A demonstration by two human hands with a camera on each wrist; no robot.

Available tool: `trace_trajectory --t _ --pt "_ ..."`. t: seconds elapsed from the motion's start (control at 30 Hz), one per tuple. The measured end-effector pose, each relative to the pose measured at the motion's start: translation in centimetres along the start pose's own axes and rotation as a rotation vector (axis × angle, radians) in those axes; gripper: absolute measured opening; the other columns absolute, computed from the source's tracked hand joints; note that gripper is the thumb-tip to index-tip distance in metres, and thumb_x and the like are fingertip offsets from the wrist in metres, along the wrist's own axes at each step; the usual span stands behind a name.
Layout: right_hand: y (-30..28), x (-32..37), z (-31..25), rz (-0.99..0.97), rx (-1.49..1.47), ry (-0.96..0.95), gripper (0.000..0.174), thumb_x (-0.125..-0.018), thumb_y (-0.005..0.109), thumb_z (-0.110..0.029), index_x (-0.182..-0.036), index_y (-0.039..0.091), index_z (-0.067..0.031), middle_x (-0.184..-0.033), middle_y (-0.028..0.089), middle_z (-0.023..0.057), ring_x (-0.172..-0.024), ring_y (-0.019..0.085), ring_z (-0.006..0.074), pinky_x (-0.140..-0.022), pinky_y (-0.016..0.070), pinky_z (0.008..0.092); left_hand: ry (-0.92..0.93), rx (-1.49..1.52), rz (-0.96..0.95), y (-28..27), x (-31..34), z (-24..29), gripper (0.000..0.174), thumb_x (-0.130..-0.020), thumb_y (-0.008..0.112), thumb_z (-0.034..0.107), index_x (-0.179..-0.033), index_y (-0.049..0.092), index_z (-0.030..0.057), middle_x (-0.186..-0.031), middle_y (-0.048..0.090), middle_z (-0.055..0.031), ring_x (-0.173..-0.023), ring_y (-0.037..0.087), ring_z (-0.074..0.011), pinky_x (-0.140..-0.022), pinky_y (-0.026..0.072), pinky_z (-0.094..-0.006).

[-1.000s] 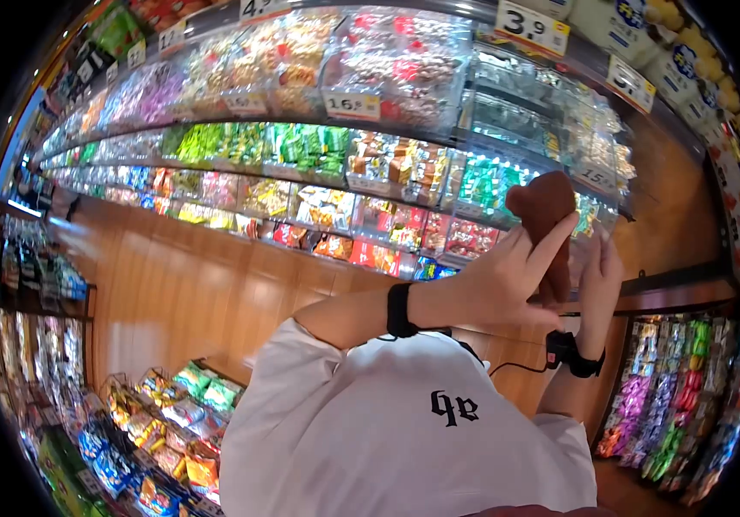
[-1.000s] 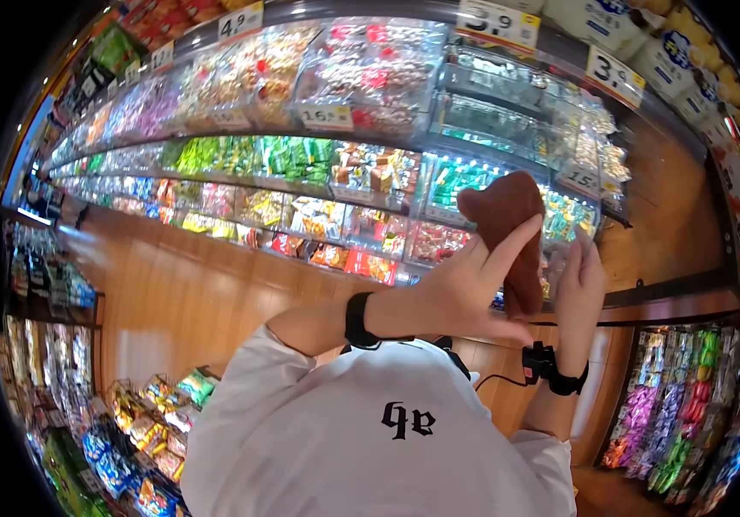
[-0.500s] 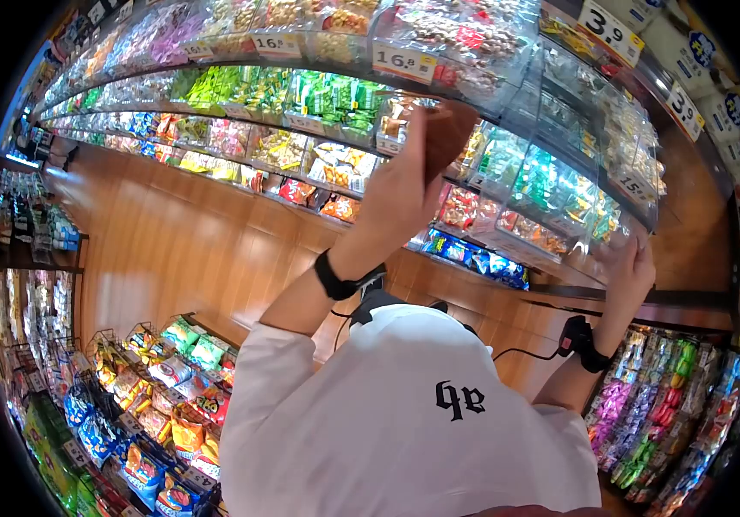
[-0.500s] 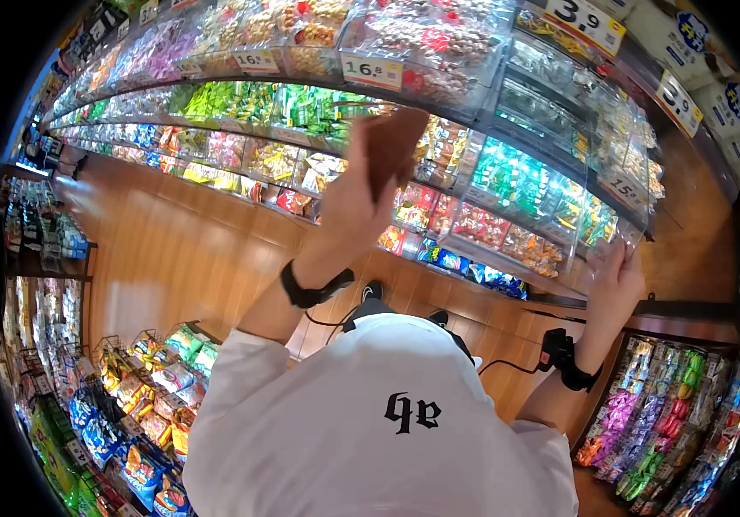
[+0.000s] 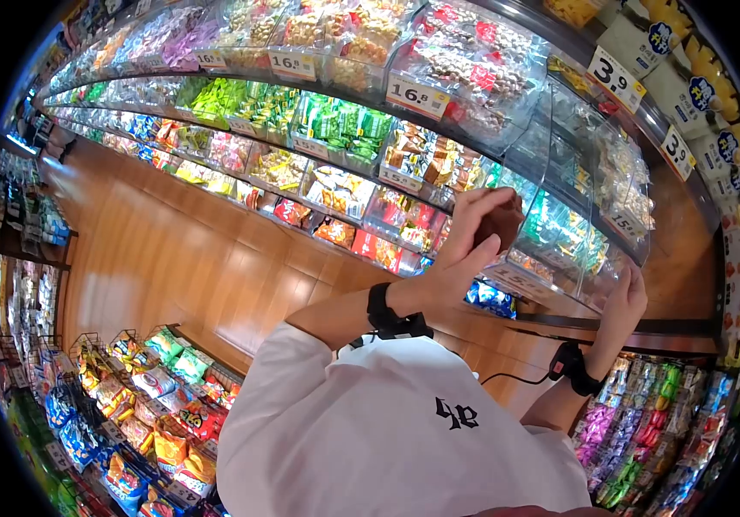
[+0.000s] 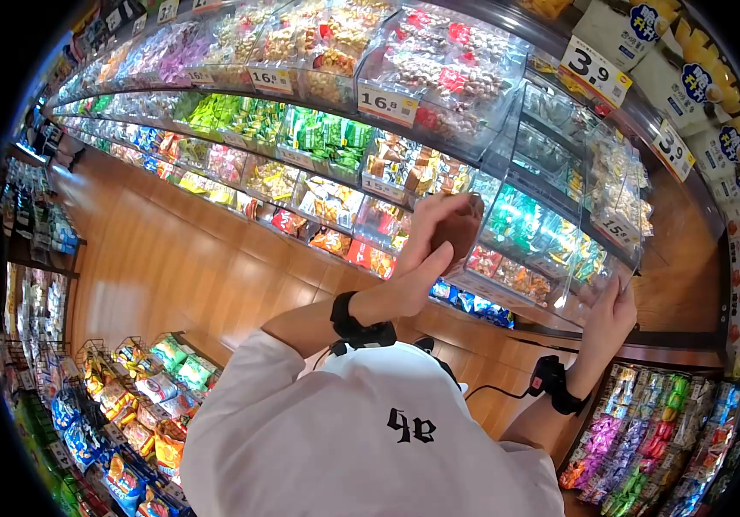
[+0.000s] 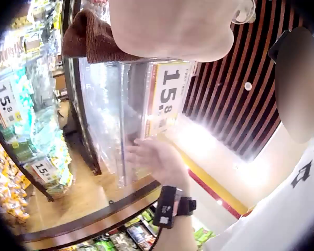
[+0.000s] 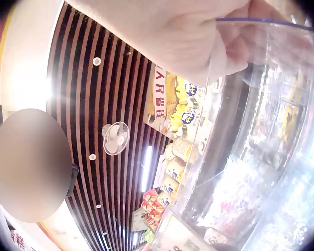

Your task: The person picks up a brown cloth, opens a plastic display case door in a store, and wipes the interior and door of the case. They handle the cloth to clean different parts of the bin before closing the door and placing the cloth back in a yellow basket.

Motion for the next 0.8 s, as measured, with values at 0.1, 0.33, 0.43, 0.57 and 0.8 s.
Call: trace_trajectory --t 0.1,0.33,0.43,0.57,0.8 --pt "-0.3 -0.3 1.1 0.007 -0.062 0.028 0.036 -0.110 0.053 -0.024 -0.128 0.064 0.0045 -0.097 0.074 0.0129 -0.078 0.072 0.0136 -0.063 0.0541 0.0257 0.163 0.169 0.098 0.3 -1.0 1.5 0.064 -0.092 0.076 0.034 -0.143 0.049 0.0045 -0.134 0.044 -0.0132 -0.126 0.049 -0.0258 -0.108 0.0408 -0.0398" --pt "0.0 -0.1 2.5 0.051 -0.031 -0.072 0.033 -0.110 0.055 -0.023 -0.126 0.063 0.0036 -0.094 0.073 0.0110 -0.077 0.069 0.0117 -0.064 0.0532 0.0256 0.280 -0.382 0.071 -1.7 -0.9 -3.3 0.061 -0.103 0.055 0.052 -0.132 0.041 0.0004 -0.115 0.043 -0.0086 -0.081 0.050 -0.0114 -0.063 0.0433 -0.0284" --pt "0.2 0.4 1.7 0.051 0.029 -0.075 0.031 -0.109 0.056 -0.021 -0.125 0.063 0.0039 -0.087 0.071 0.0130 -0.074 0.067 0.0117 -0.063 0.0531 0.0279 0.210 -0.165 0.092 -1.0 -0.2 -4.8 0.063 -0.105 0.047 0.059 -0.128 0.041 0.0006 -0.109 0.042 -0.0055 -0.065 0.044 -0.0060 -0.049 0.0347 -0.0236" --pt "0.5 1.5 -3.3 0.008 0.235 -0.187 0.028 -0.106 0.058 -0.017 -0.123 0.063 0.0043 -0.072 0.067 0.0137 -0.065 0.064 0.0139 -0.060 0.0517 0.0329 0.114 -0.087 0.041 -1.4 0.5 -7.5 0.068 -0.105 0.047 0.061 -0.142 0.032 0.0063 -0.113 0.048 -0.0055 -0.069 0.047 -0.0064 -0.052 0.0372 -0.0223" --pt "-0.1 0.0 -0.7 0.011 0.162 -0.089 0.028 -0.106 0.058 -0.016 -0.125 0.064 0.0032 -0.064 0.063 0.0142 -0.055 0.060 0.0217 -0.059 0.0481 0.0388 0.161 0.043 0.106 -1.3 0.3 -7.7 0.044 -0.106 0.047 0.037 -0.128 0.046 -0.0010 -0.110 0.048 -0.0107 -0.096 0.049 -0.0180 -0.087 0.0424 -0.0341"
Point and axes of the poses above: each hand's wrist, its own x-axis away from the middle knuckle, its own y-axis out of the palm, z = x × y, the point moved 9 cm from there along -x, towards the middle knuckle
